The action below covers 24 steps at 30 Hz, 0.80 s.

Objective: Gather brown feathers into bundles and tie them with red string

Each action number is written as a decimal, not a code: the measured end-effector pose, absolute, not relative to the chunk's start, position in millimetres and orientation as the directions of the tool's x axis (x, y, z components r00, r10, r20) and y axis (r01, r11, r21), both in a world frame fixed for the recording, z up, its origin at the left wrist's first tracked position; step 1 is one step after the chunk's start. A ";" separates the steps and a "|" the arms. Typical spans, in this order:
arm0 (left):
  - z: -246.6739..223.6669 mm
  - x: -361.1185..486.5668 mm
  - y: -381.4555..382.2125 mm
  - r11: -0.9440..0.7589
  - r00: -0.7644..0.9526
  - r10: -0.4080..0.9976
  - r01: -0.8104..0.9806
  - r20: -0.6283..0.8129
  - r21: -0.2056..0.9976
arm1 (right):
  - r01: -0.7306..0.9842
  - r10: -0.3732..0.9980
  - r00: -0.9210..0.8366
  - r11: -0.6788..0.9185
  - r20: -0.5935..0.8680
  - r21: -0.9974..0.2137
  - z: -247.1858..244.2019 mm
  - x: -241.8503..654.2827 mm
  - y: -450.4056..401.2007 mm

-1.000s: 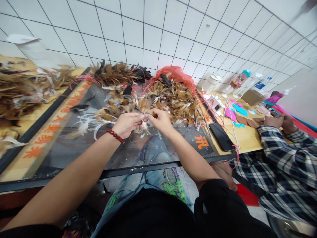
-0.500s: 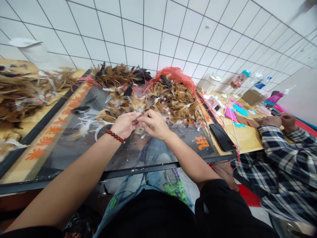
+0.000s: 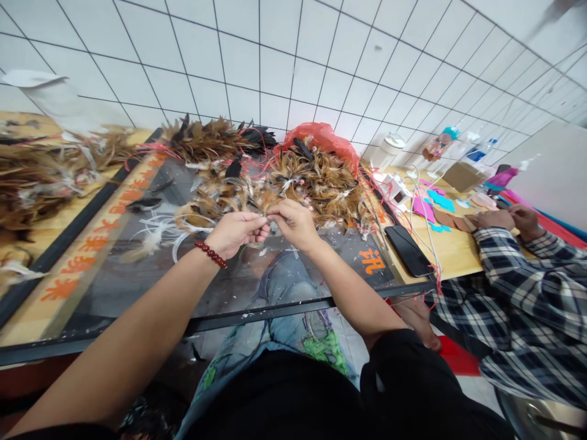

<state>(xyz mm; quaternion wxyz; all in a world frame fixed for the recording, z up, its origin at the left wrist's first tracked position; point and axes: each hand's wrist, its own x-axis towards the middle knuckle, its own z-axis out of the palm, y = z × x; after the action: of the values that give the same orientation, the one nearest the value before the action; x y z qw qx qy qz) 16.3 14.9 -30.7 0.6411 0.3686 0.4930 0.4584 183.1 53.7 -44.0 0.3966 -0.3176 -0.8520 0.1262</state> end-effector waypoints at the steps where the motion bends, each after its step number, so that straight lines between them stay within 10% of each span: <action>1: -30.4 16.2 14.9 0.311 0.118 0.949 -0.224 -0.291 0.924 | 0.425 0.670 -0.448 0.742 0.592 -0.519 -44.8 182.5 55.2; 6: -27.2 13.5 17.5 0.306 0.124 0.952 -0.379 -0.280 0.873 | 0.206 0.929 -0.236 0.335 0.286 -0.919 -49.9 181.6 66.6; 11: -28.6 8.5 16.8 0.481 0.352 0.860 -0.321 -0.369 0.816 | -0.122 0.771 -0.635 -0.042 0.046 -0.992 -44.2 185.8 62.9; 24: -28.6 13.9 13.6 0.514 0.369 0.828 -0.199 -0.422 0.834 | -0.056 0.822 -0.559 0.091 0.107 -0.994 -46.5 182.4 64.8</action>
<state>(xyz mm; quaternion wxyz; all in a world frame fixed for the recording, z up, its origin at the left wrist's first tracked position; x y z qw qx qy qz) 13.9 13.6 -28.6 0.7480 0.3537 0.4443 0.3434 182.4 64.8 -46.5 0.3630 -0.2976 -0.6434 0.6048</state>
